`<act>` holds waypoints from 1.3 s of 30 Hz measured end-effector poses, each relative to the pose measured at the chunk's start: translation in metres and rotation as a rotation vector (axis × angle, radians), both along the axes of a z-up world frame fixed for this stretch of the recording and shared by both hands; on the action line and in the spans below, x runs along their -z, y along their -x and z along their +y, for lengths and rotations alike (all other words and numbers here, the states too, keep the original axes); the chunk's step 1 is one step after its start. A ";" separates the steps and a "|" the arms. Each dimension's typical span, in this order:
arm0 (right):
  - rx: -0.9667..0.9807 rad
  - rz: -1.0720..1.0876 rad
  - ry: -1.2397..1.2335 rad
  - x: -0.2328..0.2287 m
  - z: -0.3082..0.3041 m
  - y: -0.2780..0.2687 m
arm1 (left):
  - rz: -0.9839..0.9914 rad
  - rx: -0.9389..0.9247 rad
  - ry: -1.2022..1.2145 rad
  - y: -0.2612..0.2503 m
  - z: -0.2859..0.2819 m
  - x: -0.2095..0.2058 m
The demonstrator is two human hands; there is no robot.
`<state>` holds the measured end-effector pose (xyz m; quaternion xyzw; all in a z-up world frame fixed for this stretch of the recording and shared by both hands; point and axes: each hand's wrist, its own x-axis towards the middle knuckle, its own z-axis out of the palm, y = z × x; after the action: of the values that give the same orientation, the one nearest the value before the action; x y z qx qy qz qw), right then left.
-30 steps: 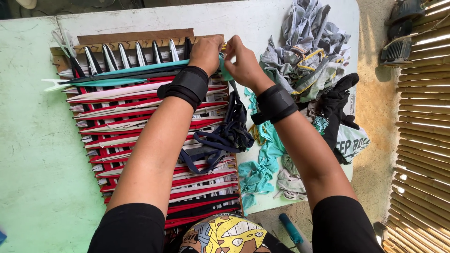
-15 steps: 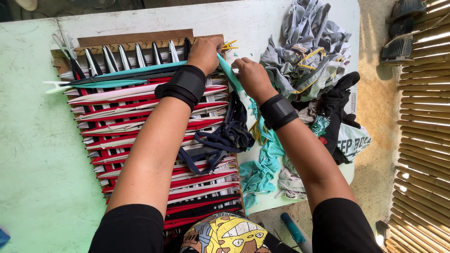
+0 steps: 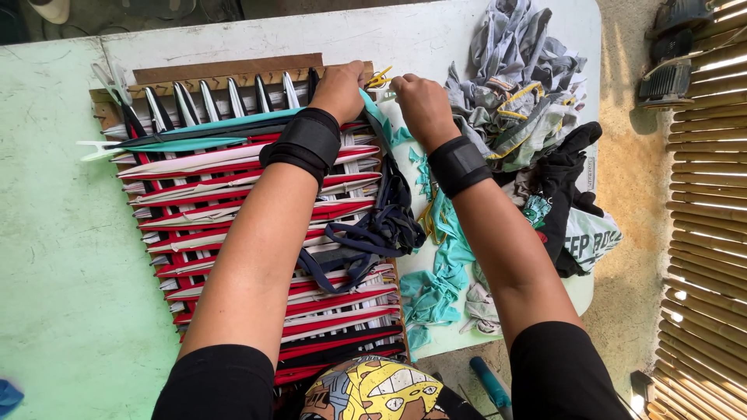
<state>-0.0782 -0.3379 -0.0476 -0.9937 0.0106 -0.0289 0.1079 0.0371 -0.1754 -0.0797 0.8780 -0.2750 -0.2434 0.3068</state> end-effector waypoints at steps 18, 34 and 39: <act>0.174 0.244 -0.357 -0.010 0.025 0.056 | -0.091 -0.148 0.125 0.036 0.034 -0.087; 0.097 0.224 -1.065 -0.102 0.158 0.167 | 0.555 -0.187 0.500 0.128 0.123 -0.053; 0.142 0.207 -0.689 -0.108 0.148 0.204 | 0.779 -0.482 0.584 0.125 0.157 -0.080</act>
<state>-0.2817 -0.1894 0.0605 -0.8936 0.0994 0.0699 0.4322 -0.0882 -0.0188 0.0004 0.6392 0.0120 -0.3869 0.6645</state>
